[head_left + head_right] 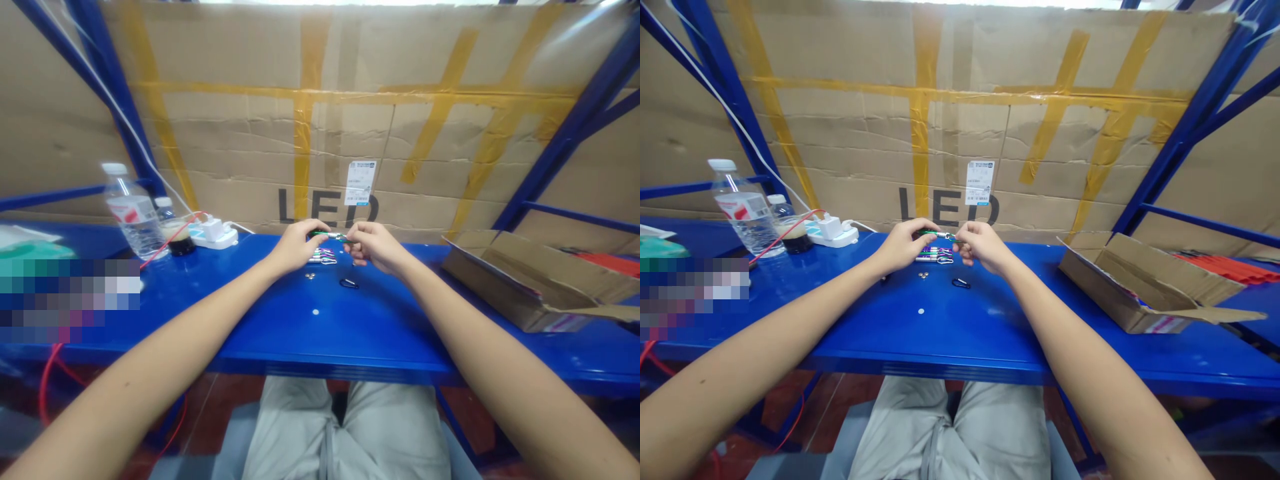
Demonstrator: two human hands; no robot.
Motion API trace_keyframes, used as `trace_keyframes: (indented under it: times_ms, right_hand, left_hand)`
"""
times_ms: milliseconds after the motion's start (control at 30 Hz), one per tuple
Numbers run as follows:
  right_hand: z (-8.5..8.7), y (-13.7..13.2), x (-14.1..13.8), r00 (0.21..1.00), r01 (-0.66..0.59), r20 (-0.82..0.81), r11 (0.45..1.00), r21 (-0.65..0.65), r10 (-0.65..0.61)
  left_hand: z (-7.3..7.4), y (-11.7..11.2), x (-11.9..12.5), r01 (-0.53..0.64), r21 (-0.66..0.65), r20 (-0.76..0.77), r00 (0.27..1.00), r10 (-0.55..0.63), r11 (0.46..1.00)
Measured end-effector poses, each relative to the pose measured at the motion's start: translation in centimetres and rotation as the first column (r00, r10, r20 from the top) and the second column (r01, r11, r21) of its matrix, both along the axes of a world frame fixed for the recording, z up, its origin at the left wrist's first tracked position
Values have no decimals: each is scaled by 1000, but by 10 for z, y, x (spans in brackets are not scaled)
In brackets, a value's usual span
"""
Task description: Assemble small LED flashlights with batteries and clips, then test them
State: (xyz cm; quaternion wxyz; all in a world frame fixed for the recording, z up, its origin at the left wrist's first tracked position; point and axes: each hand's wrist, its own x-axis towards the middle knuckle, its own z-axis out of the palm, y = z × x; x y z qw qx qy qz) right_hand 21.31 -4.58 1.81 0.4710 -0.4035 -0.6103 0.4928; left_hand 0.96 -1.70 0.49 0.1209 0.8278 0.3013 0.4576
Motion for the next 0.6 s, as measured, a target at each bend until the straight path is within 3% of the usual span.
trace_keyframes:
  times_ms: [233, 400, 500, 600]
  right_hand:
    - [-2, 1, 6, 987, -158, -18, 985, -62, 157]
    - [-4, 3, 6, 971, -169, 160, 984, -55, 176]
    - [-8, 6, 5, 932, -155, 341, 985, 75, 121]
    - [-14, 10, 5, 893, -136, 448, 930, 341, -34]
  left_hand:
    - [-1, 1, 0, 53, -68, 53, 997, -50, 996]
    - [-5, 3, 2, 102, -74, 66, 993, -97, 992]
    - [-8, 4, 3, 127, -89, 70, 990, -121, 988]
    - [-10, 3, 5, 144, -106, 104, 986, -133, 984]
